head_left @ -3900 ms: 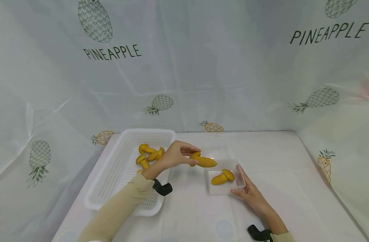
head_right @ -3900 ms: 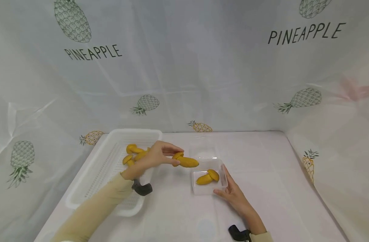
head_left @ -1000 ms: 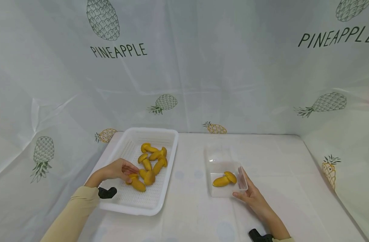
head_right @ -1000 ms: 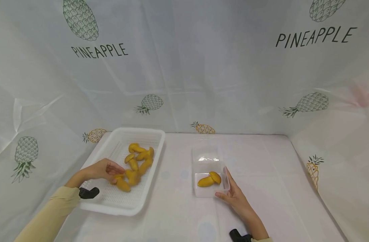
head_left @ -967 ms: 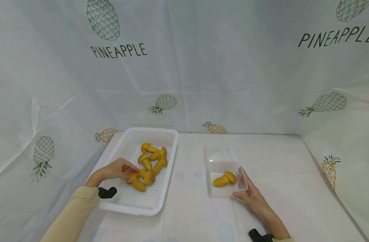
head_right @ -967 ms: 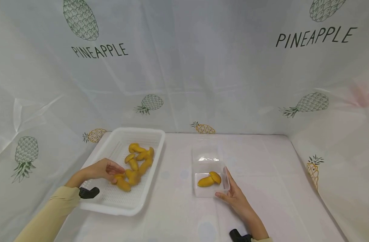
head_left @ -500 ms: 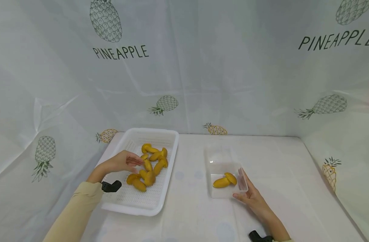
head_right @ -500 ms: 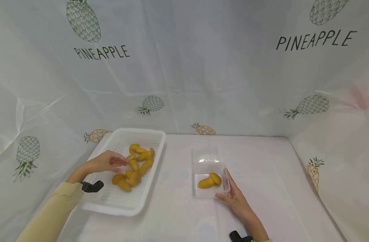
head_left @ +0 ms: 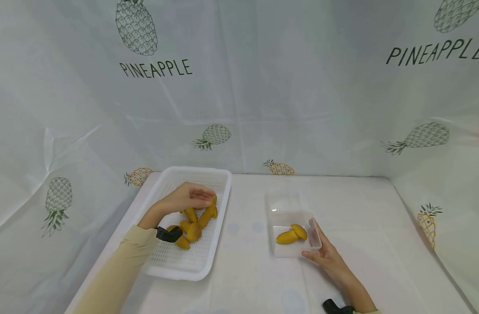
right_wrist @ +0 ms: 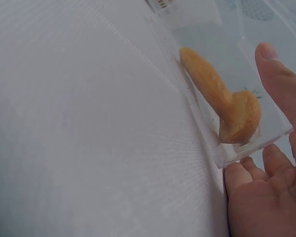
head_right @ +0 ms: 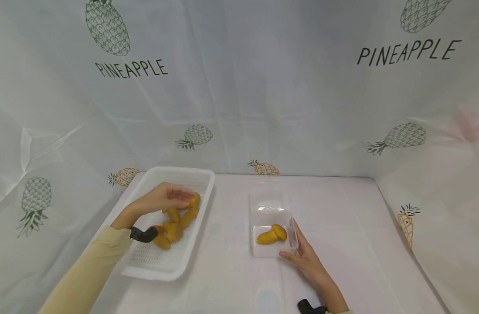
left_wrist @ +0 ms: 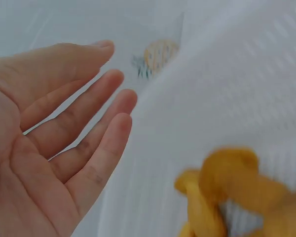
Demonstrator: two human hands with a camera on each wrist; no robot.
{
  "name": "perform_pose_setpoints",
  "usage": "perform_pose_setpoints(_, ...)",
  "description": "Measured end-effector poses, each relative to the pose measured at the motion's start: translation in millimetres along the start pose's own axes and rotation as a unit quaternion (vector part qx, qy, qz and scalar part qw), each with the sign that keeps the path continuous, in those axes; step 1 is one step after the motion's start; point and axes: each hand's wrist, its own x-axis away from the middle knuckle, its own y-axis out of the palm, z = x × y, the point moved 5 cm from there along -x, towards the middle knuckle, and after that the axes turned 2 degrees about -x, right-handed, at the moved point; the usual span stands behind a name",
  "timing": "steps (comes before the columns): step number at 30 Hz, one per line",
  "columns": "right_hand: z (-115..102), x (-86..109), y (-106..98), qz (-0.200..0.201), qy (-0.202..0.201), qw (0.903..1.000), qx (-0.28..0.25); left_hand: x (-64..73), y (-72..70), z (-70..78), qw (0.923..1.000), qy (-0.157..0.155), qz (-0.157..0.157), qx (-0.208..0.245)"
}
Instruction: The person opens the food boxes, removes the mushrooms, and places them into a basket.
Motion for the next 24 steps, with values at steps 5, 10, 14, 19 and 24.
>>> perform_pose_setpoints(5,0,-0.8,0,-0.002,0.001,1.0,0.0,-14.3,16.0,16.1,0.9998,0.016,0.008,-0.004)
perform_pose_setpoints(10,2,-2.2,0,-0.001,-0.001,1.0,-0.001,-24.7,36.1,27.3,0.9998,0.012,0.013,0.004)
perform_pose_setpoints(14,2,-1.5,1,-0.003,-0.001,1.0,0.002,-36.2,54.6,36.7,0.9995,0.006,0.02,0.024)
perform_pose_setpoints(19,1,0.1,0,0.0,-0.005,1.0,0.006,-57.2,81.1,54.0,0.9992,-0.006,0.028,0.028)
perform_pose_setpoints(24,-1,-0.2,-1,0.0,-0.005,1.0,0.007,-79.1,110.6,60.8,0.9989,-0.017,0.027,0.036)
